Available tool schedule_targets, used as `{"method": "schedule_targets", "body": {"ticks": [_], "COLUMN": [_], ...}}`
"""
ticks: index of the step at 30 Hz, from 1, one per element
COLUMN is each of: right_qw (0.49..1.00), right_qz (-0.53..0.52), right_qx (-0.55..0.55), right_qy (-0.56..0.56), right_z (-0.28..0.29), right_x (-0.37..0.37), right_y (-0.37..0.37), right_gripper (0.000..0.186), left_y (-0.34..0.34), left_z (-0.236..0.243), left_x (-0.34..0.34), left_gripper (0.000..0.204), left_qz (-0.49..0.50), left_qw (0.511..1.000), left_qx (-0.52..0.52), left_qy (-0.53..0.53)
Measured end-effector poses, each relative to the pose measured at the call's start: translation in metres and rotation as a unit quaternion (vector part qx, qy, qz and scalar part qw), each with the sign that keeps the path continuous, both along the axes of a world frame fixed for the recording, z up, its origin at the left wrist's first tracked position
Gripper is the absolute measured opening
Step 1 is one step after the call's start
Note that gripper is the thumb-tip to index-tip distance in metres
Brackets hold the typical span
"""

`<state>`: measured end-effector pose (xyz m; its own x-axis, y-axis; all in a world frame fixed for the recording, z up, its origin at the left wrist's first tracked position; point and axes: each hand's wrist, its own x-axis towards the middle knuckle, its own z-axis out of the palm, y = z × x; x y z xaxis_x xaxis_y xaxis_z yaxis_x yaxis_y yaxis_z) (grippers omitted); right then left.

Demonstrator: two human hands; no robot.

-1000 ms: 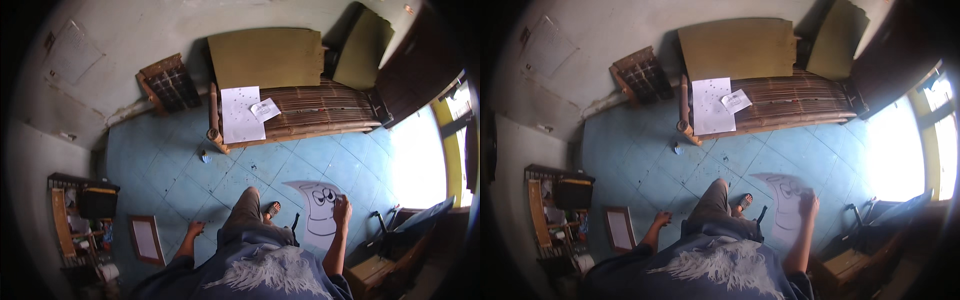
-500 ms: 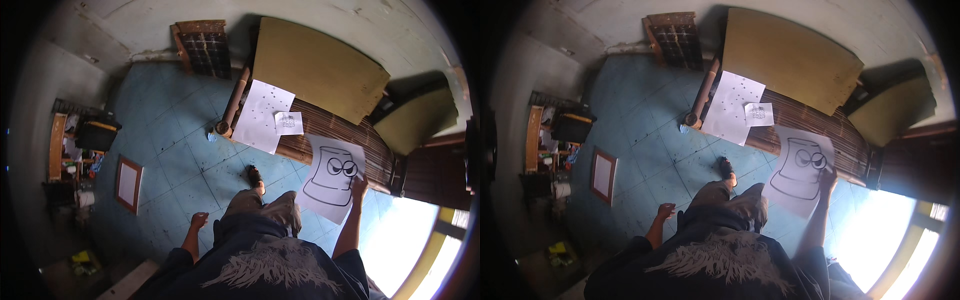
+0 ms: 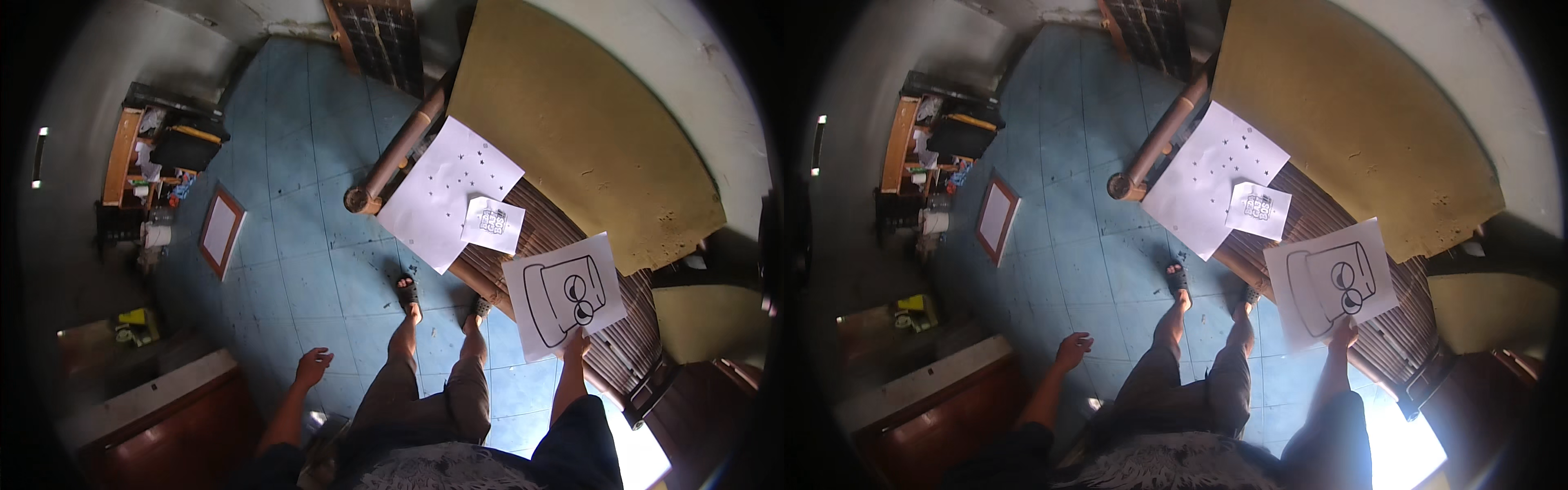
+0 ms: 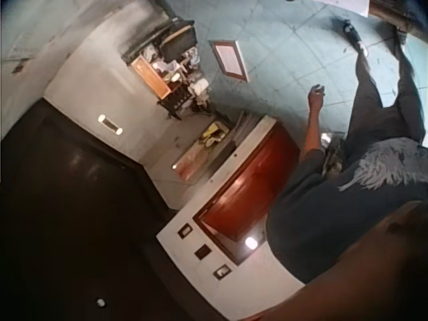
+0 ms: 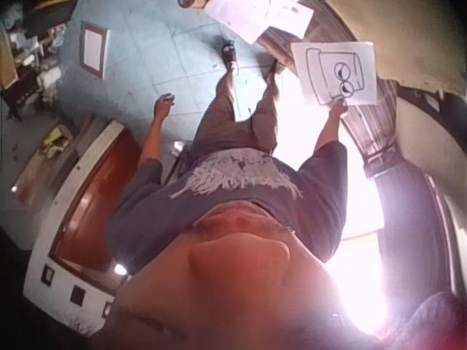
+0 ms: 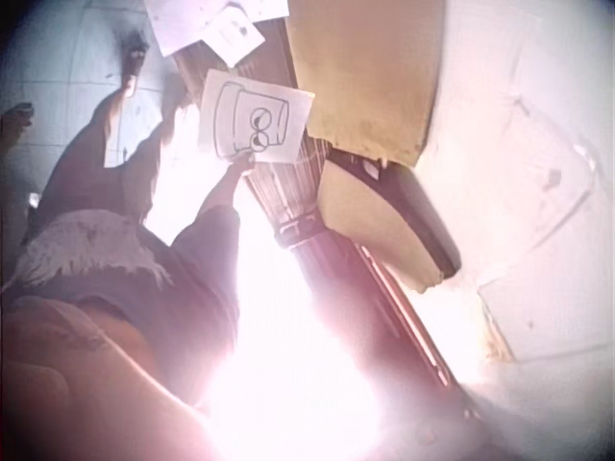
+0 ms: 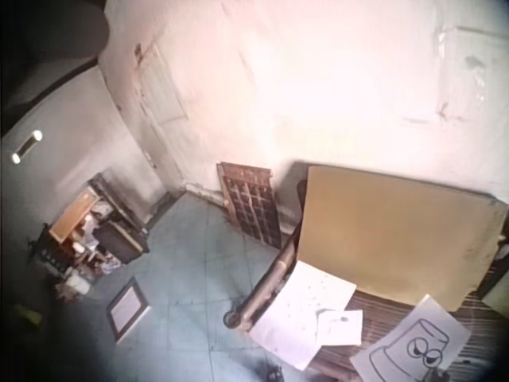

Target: The person retrieves several screen printing frames from a drying area, positions them one by one on the floor, and aligns different film transparencies on top of the mesh by hand. The person also applies liquid from a bottle onto a glass surface and wipes it with a cloth.

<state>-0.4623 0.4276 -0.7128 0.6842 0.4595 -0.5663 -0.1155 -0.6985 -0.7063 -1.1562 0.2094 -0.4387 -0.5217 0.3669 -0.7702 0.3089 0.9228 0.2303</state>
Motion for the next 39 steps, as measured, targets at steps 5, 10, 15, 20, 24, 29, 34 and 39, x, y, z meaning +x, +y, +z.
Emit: {"method": "schedule_targets", "body": {"ticks": [5,10,15,20,24,29,34,39], "right_qw": [0.992,0.929,0.790,0.665,0.601,0.572,0.615,0.552], "right_qz": [0.057,0.085,0.294,0.574,0.722,0.765,0.741,0.796], "right_qx": [-0.104,-0.340,-0.401,-0.147,-0.084,-0.049,-0.005,0.053], "right_qy": [-0.045,-0.119,-0.359,-0.454,-0.332,-0.293,-0.270,-0.242], "right_z": [-0.056,-0.079,-0.057,0.027,0.065,0.096,0.143,0.166], "right_x": [0.018,0.038,-0.044,-0.183,-0.278,-0.447,-0.601,-0.712], "right_y": [0.041,0.071,0.089,0.074,0.048,0.020,-0.003,-0.027], "right_gripper": [0.064,0.066,0.078,0.073,0.076,0.074,0.060,0.060], "left_y": [0.004,0.019,-0.067,-0.171,-0.282,-0.410,-0.415,-0.355], "left_z": [0.001,0.005,-0.015,-0.022,-0.029,-0.091,-0.064,-0.031], "left_x": [0.081,0.108,0.102,0.117,0.147,0.094,-0.024,-0.205], "left_gripper": [0.050,0.047,0.045,0.045,0.045,0.039,0.038,0.026], "left_qz": [-0.074,0.015,0.167,0.268,0.435,0.400,0.267,0.376], "left_qw": [0.993,0.999,0.985,0.963,0.895,0.914,0.959,0.902], "left_qx": [-0.076,-0.013,-0.008,0.016,0.062,-0.026,-0.025,0.086], "left_qy": [-0.045,-0.049,-0.046,-0.028,-0.070,-0.067,0.086,0.194]}}
